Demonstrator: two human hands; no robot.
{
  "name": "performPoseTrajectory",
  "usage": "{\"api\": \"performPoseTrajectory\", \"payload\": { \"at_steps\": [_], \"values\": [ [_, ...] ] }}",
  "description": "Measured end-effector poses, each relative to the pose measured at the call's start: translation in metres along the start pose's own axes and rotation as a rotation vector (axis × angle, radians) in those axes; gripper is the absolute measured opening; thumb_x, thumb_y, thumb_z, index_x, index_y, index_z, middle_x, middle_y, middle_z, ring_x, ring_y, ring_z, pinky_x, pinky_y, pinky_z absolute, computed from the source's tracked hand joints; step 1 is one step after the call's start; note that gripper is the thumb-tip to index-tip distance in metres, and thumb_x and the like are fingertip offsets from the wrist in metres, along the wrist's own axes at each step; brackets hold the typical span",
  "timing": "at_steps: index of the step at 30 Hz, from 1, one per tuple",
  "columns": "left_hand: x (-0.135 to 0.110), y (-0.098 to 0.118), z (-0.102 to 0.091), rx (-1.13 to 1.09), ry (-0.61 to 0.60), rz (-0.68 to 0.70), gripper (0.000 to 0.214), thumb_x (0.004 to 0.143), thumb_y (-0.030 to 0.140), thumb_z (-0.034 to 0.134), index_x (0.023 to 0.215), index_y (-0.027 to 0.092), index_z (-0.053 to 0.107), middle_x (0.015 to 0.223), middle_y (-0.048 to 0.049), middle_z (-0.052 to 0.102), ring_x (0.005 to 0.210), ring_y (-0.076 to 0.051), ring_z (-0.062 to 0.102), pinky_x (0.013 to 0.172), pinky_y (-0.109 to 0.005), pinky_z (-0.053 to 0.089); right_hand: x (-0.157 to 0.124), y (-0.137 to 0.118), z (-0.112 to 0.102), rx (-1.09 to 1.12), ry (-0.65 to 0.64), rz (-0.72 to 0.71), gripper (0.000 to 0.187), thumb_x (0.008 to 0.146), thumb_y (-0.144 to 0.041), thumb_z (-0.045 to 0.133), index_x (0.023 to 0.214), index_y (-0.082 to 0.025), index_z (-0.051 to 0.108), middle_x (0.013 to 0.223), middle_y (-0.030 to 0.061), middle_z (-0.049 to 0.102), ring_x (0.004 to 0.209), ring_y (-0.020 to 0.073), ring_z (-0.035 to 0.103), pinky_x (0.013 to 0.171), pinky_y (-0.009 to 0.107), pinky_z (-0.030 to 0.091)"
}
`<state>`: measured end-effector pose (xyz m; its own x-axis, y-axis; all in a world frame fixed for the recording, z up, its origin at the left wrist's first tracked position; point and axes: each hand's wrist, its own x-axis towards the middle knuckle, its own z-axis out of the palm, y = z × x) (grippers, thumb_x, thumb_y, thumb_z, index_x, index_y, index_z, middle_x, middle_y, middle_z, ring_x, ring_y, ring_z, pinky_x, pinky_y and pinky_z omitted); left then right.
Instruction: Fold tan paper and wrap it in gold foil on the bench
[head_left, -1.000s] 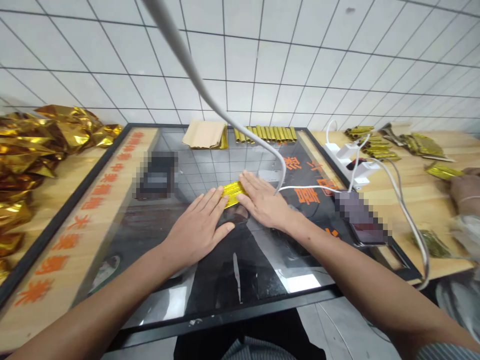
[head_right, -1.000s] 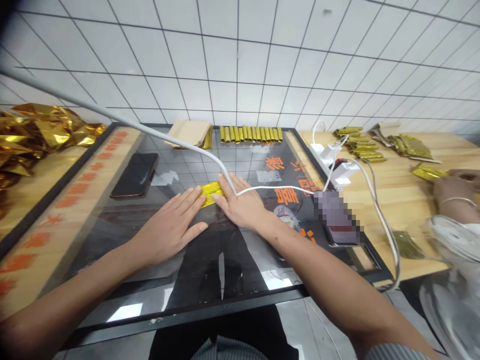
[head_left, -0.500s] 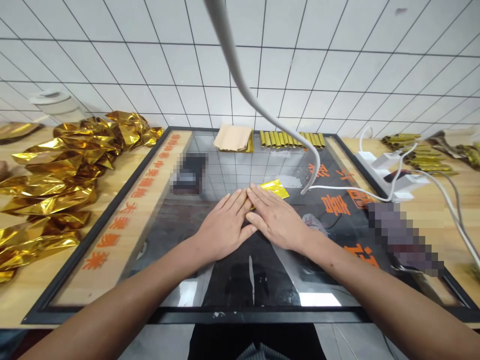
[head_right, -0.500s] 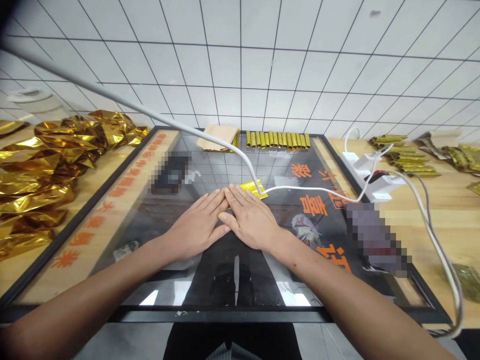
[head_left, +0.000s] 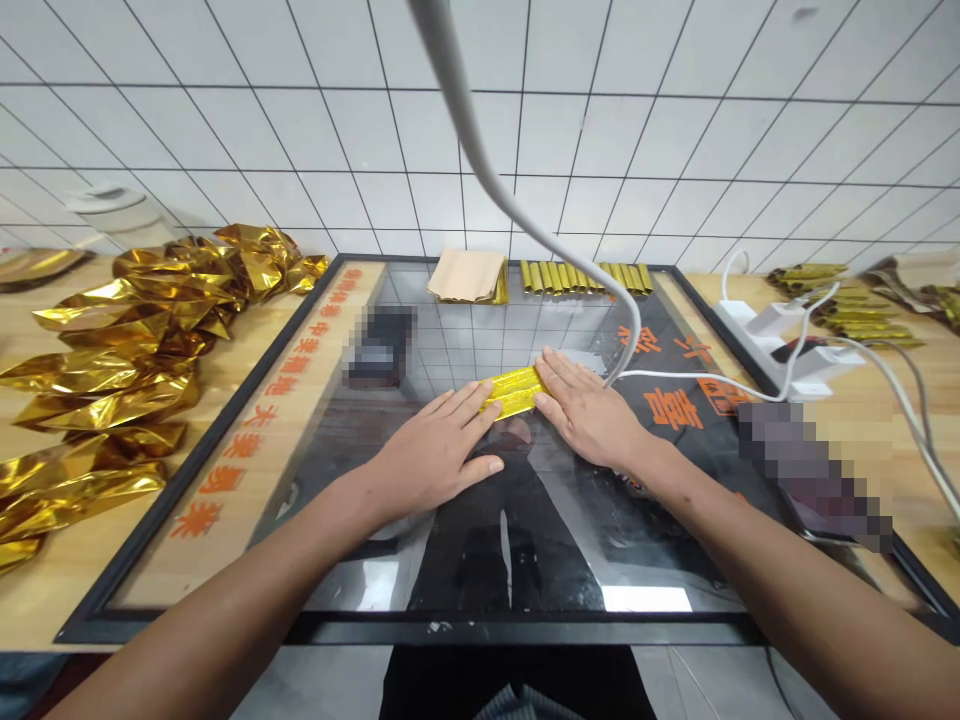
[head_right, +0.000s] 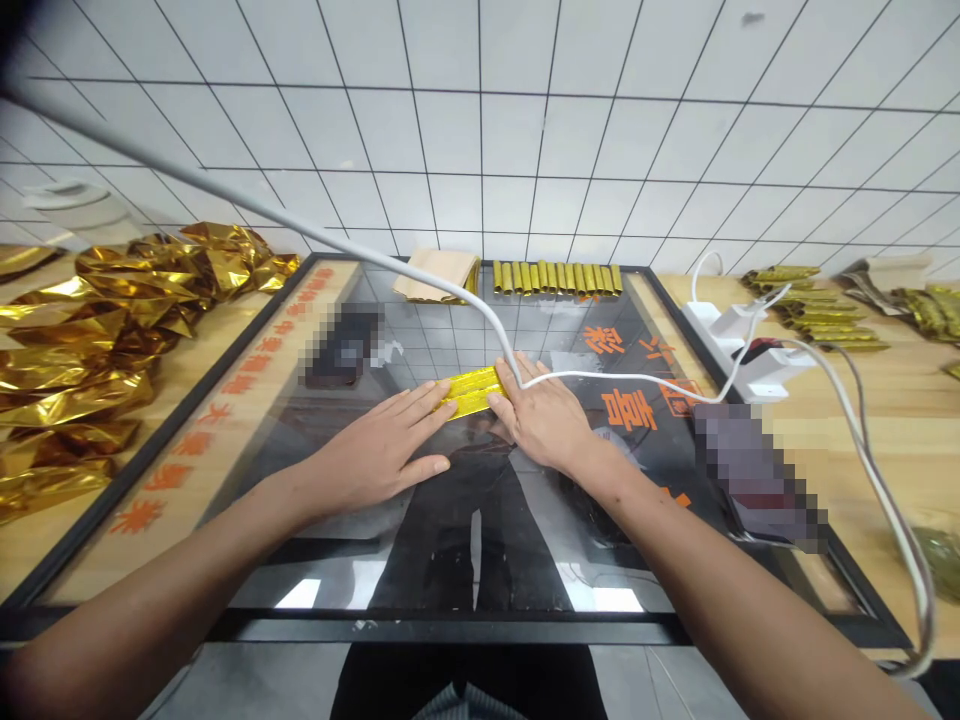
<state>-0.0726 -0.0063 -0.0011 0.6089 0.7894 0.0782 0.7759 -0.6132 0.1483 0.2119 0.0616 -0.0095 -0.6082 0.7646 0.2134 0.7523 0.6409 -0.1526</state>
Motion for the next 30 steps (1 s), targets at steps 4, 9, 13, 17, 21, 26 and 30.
{"api": "performPoseTrajectory", "payload": {
  "at_steps": [4,9,13,17,21,26,30],
  "values": [
    [-0.007,-0.017,-0.01,-0.082,-0.021,0.084,0.066,0.112,0.062,0.049,0.17,0.03,0.043,0.182,-0.0078,0.032,0.17,-0.028,0.029,0.138,-0.049,0.028,0.0,0.001,0.002,-0.007,-0.013,0.013,0.07,0.117,-0.05,0.029,0.168,-0.005,0.044,0.175,0.0255,0.04,0.165,0.0356,0.036,0.132,0.062,0.034],
    [-0.01,-0.022,-0.014,-0.134,-0.006,0.121,0.064,0.11,0.057,0.058,0.168,0.034,0.046,0.181,-0.0061,0.035,0.169,-0.029,0.031,0.138,-0.051,0.03,-0.001,0.002,0.0,-0.005,0.015,0.017,0.068,0.117,-0.051,0.032,0.17,-0.011,0.042,0.175,0.0228,0.042,0.164,0.0373,0.039,0.13,0.065,0.037],
    [-0.009,-0.018,-0.015,-0.121,-0.028,0.085,0.067,0.109,0.059,0.059,0.168,0.032,0.046,0.18,-0.0074,0.035,0.169,-0.03,0.03,0.138,-0.052,0.03,-0.007,-0.023,-0.009,-0.009,0.053,-0.018,0.074,0.116,-0.055,0.034,0.172,-0.007,0.037,0.178,0.0244,0.034,0.166,0.0375,0.034,0.135,0.064,0.03],
    [-0.007,-0.016,-0.018,-0.129,-0.037,0.101,0.069,0.11,0.059,0.056,0.17,0.029,0.042,0.181,-0.0077,0.034,0.169,-0.028,0.03,0.139,-0.049,0.028,-0.014,-0.059,-0.015,0.065,0.017,-0.12,0.074,0.114,-0.058,0.043,0.176,-0.018,0.032,0.18,0.0167,0.032,0.168,0.0321,0.03,0.137,0.06,0.029],
    [-0.005,-0.015,-0.02,-0.108,-0.047,0.097,0.073,0.112,0.062,0.051,0.172,0.023,0.038,0.181,-0.0113,0.035,0.169,-0.028,0.03,0.139,-0.048,0.028,-0.017,-0.071,-0.01,0.099,-0.016,-0.16,0.074,0.115,-0.056,0.045,0.175,-0.016,0.033,0.178,0.0174,0.035,0.167,0.0323,0.032,0.137,0.06,0.031],
    [-0.006,-0.016,-0.017,-0.09,-0.034,0.086,0.071,0.112,0.062,0.05,0.173,0.027,0.036,0.182,-0.0099,0.031,0.169,-0.029,0.029,0.138,-0.051,0.029,-0.018,-0.065,-0.007,0.069,-0.008,-0.141,0.072,0.115,-0.055,0.046,0.172,-0.011,0.04,0.177,0.0197,0.035,0.166,0.0335,0.034,0.136,0.058,0.032],
    [-0.006,-0.021,-0.011,-0.081,-0.019,0.122,0.071,0.112,0.06,0.052,0.173,0.029,0.034,0.183,-0.01,0.028,0.169,-0.03,0.031,0.136,-0.053,0.033,-0.019,-0.067,-0.009,0.036,-0.025,-0.14,0.071,0.115,-0.054,0.044,0.168,-0.007,0.044,0.177,0.0213,0.035,0.166,0.0327,0.035,0.137,0.055,0.032]
  ]
}}
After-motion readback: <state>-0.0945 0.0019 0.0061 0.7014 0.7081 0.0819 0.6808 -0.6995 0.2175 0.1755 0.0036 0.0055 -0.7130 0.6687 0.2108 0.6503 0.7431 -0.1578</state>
